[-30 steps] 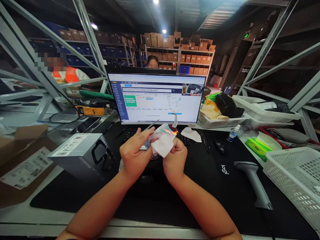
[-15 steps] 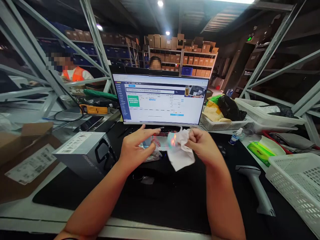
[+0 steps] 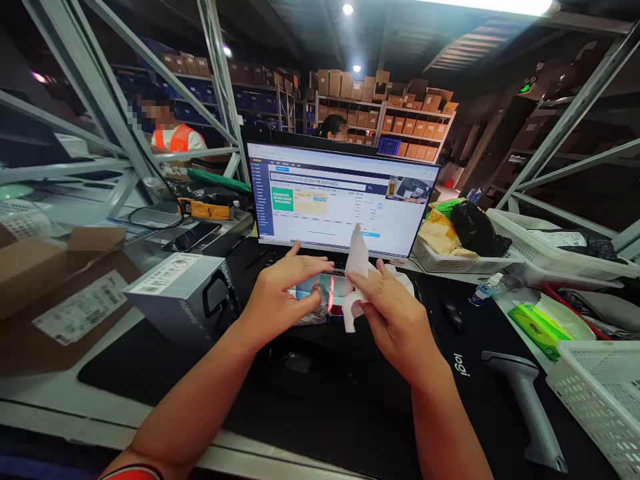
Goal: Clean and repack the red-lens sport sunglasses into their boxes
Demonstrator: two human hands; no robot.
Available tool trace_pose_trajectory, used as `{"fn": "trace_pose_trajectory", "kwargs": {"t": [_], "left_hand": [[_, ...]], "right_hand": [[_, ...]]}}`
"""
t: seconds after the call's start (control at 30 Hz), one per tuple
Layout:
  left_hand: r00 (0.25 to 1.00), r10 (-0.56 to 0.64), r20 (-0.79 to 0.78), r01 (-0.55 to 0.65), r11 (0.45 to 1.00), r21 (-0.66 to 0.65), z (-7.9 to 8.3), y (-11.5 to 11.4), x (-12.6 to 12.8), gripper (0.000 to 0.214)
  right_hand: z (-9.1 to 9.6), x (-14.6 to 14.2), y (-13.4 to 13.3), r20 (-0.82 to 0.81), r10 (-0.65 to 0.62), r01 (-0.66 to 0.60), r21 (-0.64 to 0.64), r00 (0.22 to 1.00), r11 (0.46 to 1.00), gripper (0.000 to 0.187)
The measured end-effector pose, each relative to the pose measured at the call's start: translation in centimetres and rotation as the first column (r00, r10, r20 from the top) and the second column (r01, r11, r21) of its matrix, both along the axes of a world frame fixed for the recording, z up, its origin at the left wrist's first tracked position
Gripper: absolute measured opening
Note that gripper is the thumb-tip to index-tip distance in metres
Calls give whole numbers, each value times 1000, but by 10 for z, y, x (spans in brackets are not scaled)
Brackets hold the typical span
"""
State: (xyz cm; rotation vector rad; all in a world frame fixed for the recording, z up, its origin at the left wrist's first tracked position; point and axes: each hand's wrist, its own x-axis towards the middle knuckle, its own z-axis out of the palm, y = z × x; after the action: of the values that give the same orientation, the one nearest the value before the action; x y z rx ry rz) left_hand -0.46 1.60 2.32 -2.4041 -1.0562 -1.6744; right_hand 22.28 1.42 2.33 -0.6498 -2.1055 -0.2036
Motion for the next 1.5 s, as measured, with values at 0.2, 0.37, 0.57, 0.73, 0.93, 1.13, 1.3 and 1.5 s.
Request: {"fn": "trace_pose_trajectory", "kwargs": {"t": [0.2,0.37,0.57,0.73,0.93,1.13,1.3,1.5], "left_hand": [[987,98,131,-104,994,40,-8,3,4,36],[980,161,113,-174,978,118,-9,4,6,34],[984,158,86,-170,973,155,-10,2,7,29],[993,114,42,-119,982,145,-10,1,6,27],[998,66,16,-67,984,163,-10,1,11,27],[995,28,91,-38,992,117,-11,-1,15,30],[984,59,167,-75,993,95,-11,3,15,33],[980,108,164,-131,982,136,-15,1,21,31]], "right_hand": [[-3,-13,7,50,-56,46,170,997,984,65],[-22,-38,5,127,-181,135,307,975,942,71],[-39,-48,-4,29,-202,173,413,979,894,63],[-33,-42,-9,54,-74,42,451,996,892,51],[-27,-22,15,-99,8,36,427,995,903,49],[-12,2,40,-716,-207,308,12,666,951,20],[8,19,14,-959,-71,-74,-94,273,993,28],[-8,-16,-23,-819,-100,-3,-124,565,992,29]]}}
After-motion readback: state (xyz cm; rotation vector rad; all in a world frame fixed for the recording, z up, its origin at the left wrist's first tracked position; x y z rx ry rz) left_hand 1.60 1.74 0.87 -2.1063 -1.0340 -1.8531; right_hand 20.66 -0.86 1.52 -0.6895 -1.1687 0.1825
